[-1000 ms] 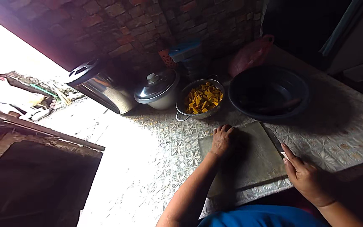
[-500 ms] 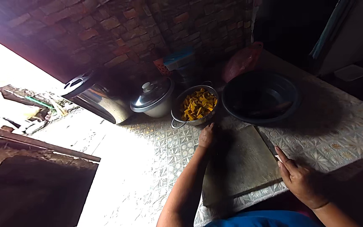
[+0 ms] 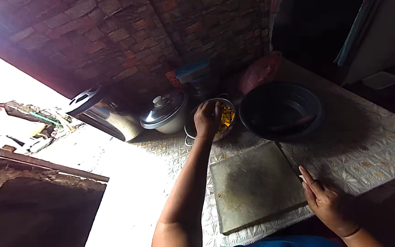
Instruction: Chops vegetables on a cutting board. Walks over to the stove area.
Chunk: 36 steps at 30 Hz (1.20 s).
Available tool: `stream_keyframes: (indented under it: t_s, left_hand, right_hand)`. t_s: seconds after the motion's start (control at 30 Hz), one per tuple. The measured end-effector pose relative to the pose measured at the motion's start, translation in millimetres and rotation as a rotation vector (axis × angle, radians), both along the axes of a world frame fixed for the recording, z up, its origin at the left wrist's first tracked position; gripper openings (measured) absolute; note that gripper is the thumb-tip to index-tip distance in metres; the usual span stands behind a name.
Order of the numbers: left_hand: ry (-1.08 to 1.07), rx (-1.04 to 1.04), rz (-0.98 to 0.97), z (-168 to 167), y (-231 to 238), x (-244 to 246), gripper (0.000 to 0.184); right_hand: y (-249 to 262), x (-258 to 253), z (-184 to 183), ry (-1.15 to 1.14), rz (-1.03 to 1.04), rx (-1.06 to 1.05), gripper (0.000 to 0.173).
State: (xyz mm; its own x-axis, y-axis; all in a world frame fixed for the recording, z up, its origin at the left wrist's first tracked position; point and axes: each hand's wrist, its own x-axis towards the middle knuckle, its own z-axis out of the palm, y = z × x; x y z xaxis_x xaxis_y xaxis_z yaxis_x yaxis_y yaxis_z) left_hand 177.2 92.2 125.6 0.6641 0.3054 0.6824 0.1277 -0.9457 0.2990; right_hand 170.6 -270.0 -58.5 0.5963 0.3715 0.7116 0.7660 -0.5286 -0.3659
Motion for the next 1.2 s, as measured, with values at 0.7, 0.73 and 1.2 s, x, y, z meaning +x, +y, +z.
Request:
stream_keyframes:
  t_s: [0.7, 0.73, 1.2]
  left_hand:
    - [0.902, -0.359, 0.253, -30.5, 62.5, 7.7, 0.089]
    - [0.898, -0.353, 0.256, -31.2, 63.8, 11.1, 0.088]
    - [0.782, -0.200, 0.260, -34.3, 46.0, 95.5, 0.033]
  right_hand:
    - [2.2, 1.6, -0.3, -0.017, -0.020, -0.013, 0.046]
    - [2.3, 2.0, -0.4, -0.021, -0.019, -0.013, 0.046]
    - [-0.2, 0.0, 3.4, 0.010, -0.044, -0.075, 0.042]
